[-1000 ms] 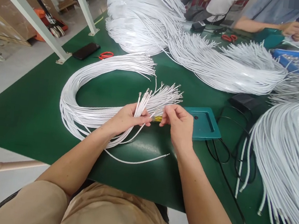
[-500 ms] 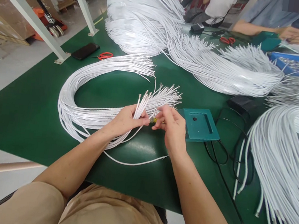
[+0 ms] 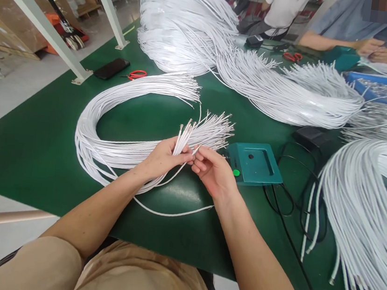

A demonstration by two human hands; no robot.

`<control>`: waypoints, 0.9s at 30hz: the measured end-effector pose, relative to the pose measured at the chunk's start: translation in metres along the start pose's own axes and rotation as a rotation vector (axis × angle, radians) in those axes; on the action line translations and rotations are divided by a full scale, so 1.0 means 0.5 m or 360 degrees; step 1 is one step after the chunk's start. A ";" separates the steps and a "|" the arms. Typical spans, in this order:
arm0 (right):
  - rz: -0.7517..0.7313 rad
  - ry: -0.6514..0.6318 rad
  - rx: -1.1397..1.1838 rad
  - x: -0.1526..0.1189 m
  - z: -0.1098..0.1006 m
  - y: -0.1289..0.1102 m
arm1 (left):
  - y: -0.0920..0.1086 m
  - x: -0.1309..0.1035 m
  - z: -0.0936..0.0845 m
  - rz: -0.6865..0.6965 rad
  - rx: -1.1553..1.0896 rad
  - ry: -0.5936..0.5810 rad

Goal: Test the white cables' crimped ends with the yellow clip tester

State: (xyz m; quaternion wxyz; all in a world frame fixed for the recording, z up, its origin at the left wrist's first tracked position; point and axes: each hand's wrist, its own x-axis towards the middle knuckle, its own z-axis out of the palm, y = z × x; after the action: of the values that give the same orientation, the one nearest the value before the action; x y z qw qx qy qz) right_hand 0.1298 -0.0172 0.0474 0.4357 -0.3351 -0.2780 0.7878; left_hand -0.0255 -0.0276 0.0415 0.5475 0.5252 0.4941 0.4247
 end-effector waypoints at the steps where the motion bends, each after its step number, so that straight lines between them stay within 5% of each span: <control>1: 0.0007 0.0009 0.0007 0.000 0.001 0.000 | 0.000 0.000 0.001 -0.0012 -0.0021 -0.0003; 6: -0.0184 0.0147 -0.0186 -0.004 0.004 -0.006 | 0.013 -0.002 0.008 -0.0024 -0.0038 -0.0146; 12: -0.0083 0.0150 -0.0231 -0.001 0.002 -0.006 | 0.012 -0.004 0.012 -0.0038 0.0001 -0.0202; 19: -0.0049 0.0014 -0.0082 0.005 -0.010 0.000 | 0.012 -0.003 0.001 -0.0001 0.0010 -0.0069; 27: -0.0240 0.0159 -0.0224 -0.006 0.000 0.002 | 0.014 -0.001 -0.006 0.0036 0.0197 0.0095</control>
State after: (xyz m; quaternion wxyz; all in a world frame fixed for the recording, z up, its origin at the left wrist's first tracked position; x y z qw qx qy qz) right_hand 0.1306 -0.0204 0.0474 0.4823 -0.3818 -0.3348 0.7137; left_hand -0.0283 -0.0271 0.0487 0.4943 0.5506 0.5295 0.4148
